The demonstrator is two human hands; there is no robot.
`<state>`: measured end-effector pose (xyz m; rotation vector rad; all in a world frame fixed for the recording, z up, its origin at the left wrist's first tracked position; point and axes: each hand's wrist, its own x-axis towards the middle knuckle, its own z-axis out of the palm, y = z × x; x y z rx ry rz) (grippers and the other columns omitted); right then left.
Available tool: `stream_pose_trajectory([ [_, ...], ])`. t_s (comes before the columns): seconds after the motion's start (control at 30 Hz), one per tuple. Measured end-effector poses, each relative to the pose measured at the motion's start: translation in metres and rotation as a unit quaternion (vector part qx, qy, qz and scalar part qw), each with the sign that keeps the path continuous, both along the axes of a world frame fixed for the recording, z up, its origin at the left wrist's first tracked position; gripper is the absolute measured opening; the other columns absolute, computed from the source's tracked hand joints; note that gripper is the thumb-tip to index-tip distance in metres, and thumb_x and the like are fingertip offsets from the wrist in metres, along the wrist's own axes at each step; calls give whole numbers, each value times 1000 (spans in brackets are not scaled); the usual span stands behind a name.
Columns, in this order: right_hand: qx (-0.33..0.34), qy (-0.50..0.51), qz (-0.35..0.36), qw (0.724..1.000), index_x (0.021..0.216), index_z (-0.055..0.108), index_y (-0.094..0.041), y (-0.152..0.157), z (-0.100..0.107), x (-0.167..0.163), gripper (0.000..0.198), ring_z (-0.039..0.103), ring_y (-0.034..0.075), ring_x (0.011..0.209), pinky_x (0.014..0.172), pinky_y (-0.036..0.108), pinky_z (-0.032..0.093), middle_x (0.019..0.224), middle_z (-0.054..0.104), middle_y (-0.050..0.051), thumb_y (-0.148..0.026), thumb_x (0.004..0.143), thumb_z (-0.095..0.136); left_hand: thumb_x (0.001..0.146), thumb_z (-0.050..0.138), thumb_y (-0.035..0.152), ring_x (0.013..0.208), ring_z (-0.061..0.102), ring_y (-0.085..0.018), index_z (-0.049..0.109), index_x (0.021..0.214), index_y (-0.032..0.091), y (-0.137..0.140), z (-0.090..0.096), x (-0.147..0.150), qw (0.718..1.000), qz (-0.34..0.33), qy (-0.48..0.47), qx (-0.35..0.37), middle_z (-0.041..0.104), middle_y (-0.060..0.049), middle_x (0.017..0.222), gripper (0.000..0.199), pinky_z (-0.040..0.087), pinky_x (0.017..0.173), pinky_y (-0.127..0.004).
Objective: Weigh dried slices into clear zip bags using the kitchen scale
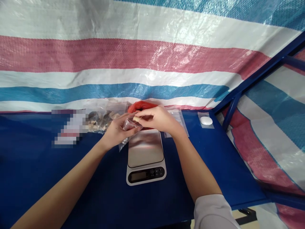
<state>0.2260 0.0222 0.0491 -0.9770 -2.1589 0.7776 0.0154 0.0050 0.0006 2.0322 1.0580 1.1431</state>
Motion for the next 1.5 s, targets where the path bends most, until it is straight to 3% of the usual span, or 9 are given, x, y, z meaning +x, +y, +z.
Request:
stream_pose_trajectory([
  [0.3, 63, -113, 40, 991, 68, 71, -20, -1, -1, -10, 23, 46, 10, 62, 61, 27, 34, 65, 61, -3, -14, 88, 62, 79, 81, 39, 117, 66, -30, 65, 134, 16, 1, -6, -1, 999, -34, 10, 3, 69, -14, 127, 62, 54, 102, -43],
  [0.5, 60, -95, 49, 992, 73, 74, -22, -2, -1, -12, 19, 57, 13, 71, 65, 26, 41, 73, 69, -2, -12, 86, 67, 79, 80, 42, 119, 65, -30, 65, 133, 16, 2, -9, -1, 1000, -26, 17, 5, 68, -14, 129, 61, 54, 103, -42],
  [0.63, 10, -68, 48, 997, 87, 80, -24, -2, 0, -8, 13, 64, 15, 74, 70, 27, 47, 82, 74, -1, -17, 87, 69, 80, 80, 42, 116, 66, -29, 66, 131, 16, 3, -9, -2, 999, -24, 11, 25, 69, -14, 126, 59, 55, 102, -42],
  [0.77, -58, 11, 71, 996, 106, 80, -23, -3, 3, -2, 20, 69, 15, 76, 72, 27, 52, 93, 78, 1, -31, 92, 67, 81, 79, 38, 113, 68, -28, 65, 132, 15, 2, -8, -1, 999, -8, 4, 47, 70, -15, 125, 57, 57, 98, -41],
  [0.9, -47, -11, 71, 996, 97, 81, -20, -4, 3, -5, 17, 66, 14, 71, 67, 26, 49, 84, 78, 2, -31, 90, 71, 82, 77, 36, 113, 68, -28, 66, 132, 14, 1, -7, 1, 998, -9, 12, 54, 70, -14, 124, 56, 56, 98, -42],
  [1.0, 0, -42, 50, 998, 89, 82, -19, -2, 0, -6, 13, 63, 13, 66, 64, 25, 46, 76, 75, 0, -23, 89, 69, 78, 80, 41, 119, 66, -31, 64, 135, 15, 1, -4, -3, 1000, -6, 13, 20, 69, -15, 129, 64, 53, 104, -46],
  [1.17, 36, -1, 43, 998, 95, 82, -20, 4, -4, -1, 16, 65, 14, 68, 66, 26, 48, 84, 78, 1, -26, 91, 68, 84, 73, 58, 129, 59, -34, 61, 141, 17, 0, 11, -16, 988, -26, -71, -137, 65, -14, 140, 72, 50, 108, -48],
  [1.3, 66, 18, 52, 996, 93, 82, -21, 5, -5, 2, 18, 70, 17, 75, 71, 28, 52, 89, 80, 2, -30, 94, 67, 89, 63, 64, 115, 66, -31, 68, 134, 17, 0, 18, -21, 979, 7, -75, -188, 72, -11, 128, 65, 56, 95, -40],
  [1.5, 89, 38, 63, 993, 95, 82, -25, 4, -6, -1, 15, 73, 19, 83, 78, 31, 55, 95, 80, 2, -27, 94, 67, 85, 68, 62, 79, 67, -20, 78, 103, 14, 1, 13, -19, 973, -51, -57, -220, 77, -7, 89, 52, 52, 68, -27],
])
